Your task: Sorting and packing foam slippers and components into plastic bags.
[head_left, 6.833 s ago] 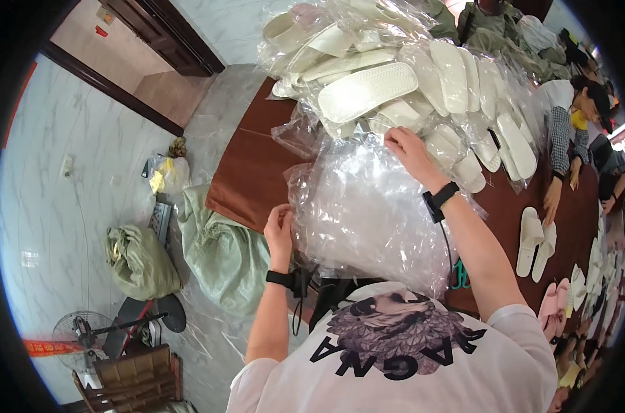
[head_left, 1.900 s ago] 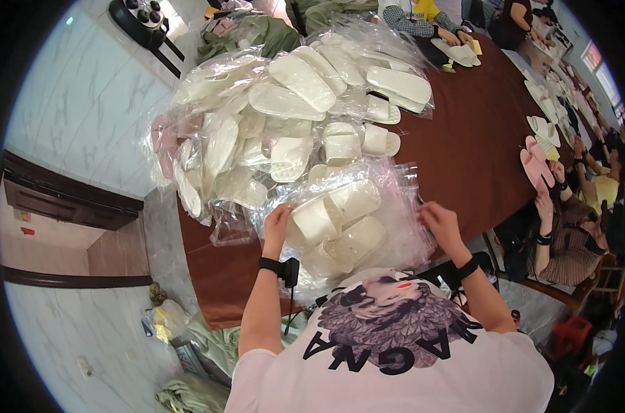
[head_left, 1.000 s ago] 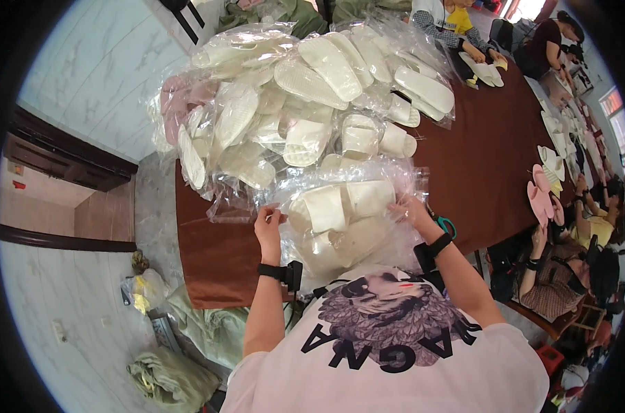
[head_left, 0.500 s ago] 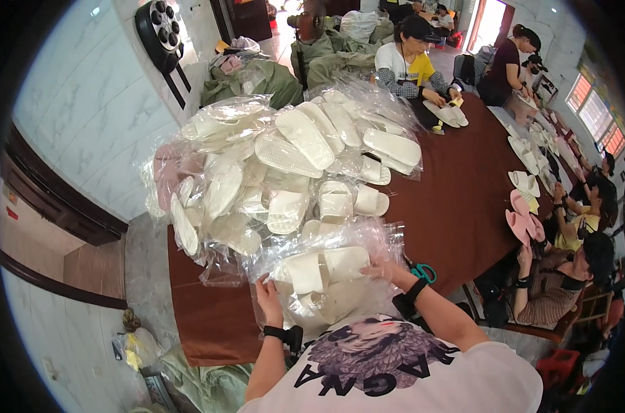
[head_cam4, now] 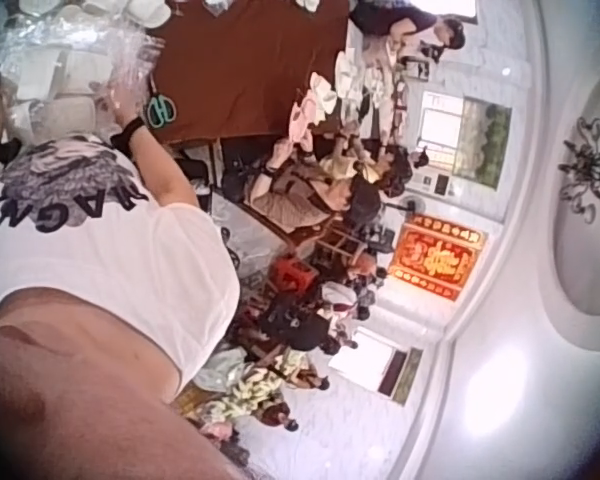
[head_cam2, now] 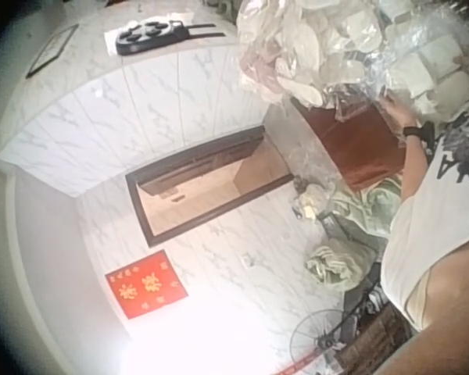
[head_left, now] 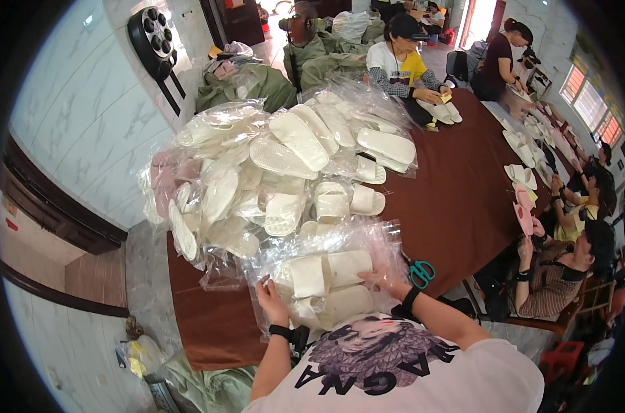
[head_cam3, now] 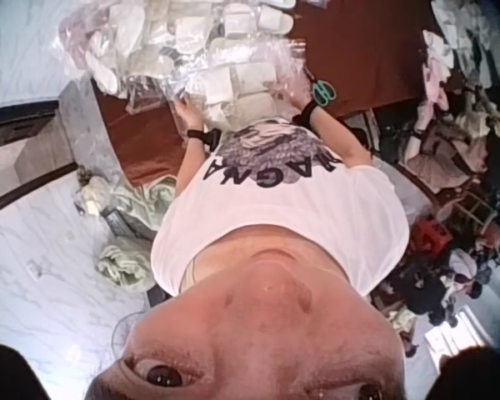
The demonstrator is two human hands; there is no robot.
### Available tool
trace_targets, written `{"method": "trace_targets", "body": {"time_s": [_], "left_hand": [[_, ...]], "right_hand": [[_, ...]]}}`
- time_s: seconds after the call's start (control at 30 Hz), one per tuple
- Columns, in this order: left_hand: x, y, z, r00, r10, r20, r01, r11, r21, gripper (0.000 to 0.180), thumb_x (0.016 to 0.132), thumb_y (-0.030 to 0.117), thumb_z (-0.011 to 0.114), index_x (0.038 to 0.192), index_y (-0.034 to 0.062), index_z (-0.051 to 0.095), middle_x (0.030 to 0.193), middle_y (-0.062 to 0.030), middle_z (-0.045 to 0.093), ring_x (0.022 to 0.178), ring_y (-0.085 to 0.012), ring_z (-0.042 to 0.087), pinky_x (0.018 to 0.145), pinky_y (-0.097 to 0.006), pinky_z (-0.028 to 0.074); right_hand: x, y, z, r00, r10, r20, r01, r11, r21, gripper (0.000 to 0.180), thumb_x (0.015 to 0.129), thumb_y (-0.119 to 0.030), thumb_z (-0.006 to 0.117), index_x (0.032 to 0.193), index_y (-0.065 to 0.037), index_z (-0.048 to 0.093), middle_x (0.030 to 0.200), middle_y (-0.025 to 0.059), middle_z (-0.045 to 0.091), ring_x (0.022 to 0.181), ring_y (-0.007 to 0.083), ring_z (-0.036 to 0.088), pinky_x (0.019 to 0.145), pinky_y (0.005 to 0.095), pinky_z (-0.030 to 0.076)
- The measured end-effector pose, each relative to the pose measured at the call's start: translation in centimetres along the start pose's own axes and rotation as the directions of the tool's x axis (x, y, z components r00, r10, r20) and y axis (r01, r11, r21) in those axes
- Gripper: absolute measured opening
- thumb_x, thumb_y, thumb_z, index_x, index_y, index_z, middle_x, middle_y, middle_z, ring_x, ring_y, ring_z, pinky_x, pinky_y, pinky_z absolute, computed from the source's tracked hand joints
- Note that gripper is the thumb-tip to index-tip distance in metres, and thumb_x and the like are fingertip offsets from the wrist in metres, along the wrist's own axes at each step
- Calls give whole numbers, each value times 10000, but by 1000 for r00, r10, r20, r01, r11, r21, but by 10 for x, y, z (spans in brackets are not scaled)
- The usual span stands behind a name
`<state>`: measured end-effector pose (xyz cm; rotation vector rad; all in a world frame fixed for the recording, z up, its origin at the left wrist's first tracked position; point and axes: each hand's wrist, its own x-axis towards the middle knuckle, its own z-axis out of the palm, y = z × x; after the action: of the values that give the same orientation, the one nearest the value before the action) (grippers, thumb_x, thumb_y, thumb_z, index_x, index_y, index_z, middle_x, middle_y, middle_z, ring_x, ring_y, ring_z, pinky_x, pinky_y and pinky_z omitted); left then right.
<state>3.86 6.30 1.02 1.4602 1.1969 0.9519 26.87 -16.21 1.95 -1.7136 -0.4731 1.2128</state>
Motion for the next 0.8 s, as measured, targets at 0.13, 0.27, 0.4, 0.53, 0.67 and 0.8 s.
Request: {"method": "trace_targets", "body": {"time_s": [0.13, 0.27, 0.4, 0.53, 0.67, 0.8], "left_hand": [[1, -9, 1, 999, 42, -24, -42, 999, 18, 187, 971, 113, 517, 1092, -8, 593, 868, -71, 595, 753, -138, 502, 695, -304, 435], [3, -21, 1, 998, 32, -45, -33, 999, -22, 190, 975, 101, 500, 1085, -25, 590, 928, -102, 618, 825, -167, 548, 770, -314, 452], [4, -25, 5, 994, 69, -89, -73, 996, -41, 199, 979, 96, 482, 1074, -42, 588, 953, -117, 628, 855, -187, 561, 806, -324, 454], [3, -21, 5, 996, 34, -82, -38, 998, -40, 207, 982, 95, 466, 1067, -51, 586, 956, -124, 629, 863, -194, 560, 817, -327, 449], [1, -24, 4, 996, -1, -93, -6, 997, -75, 209, 983, 98, 463, 1057, -54, 586, 950, -125, 623, 861, -190, 552, 812, -325, 444], [2, -29, 3, 991, 26, -133, -30, 999, -34, 202, 982, 104, 468, 1042, -50, 584, 883, -113, 621, 816, -189, 550, 754, -327, 449]], "right_hand": [[-13, -9, 8, 999, -19, -36, 20, 999, 28, 488, 812, -487, 682, 989, -32, 679, 772, 32, 634, 640, 107, 555, 528, 261, 443], [-6, -3, 10, 999, 11, 31, -6, 986, -169, 490, 832, -470, 675, 999, -9, 672, 804, 68, 659, 688, 128, 593, 594, 292, 479], [-3, 8, 28, 969, -227, -96, 204, 958, -201, 510, 878, -393, 648, 1175, 13, 569, 959, 147, 679, 841, 237, 648, 741, 358, 504], [-5, 26, 36, 924, -298, -238, 240, 939, -245, 489, 941, -336, 581, 1274, 11, 496, 1072, 157, 646, 957, 225, 609, 847, 374, 483], [-7, 25, 46, 870, -410, -274, 363, 909, -206, 514, 905, -303, 621, 1262, 25, 450, 1060, 217, 641, 945, 315, 634, 823, 401, 490], [-6, 22, 50, 874, -379, -303, 309, 916, -254, 500, 913, -283, 606, 1276, 12, 427, 1031, 224, 633, 930, 333, 631, 820, 416, 486]]}}
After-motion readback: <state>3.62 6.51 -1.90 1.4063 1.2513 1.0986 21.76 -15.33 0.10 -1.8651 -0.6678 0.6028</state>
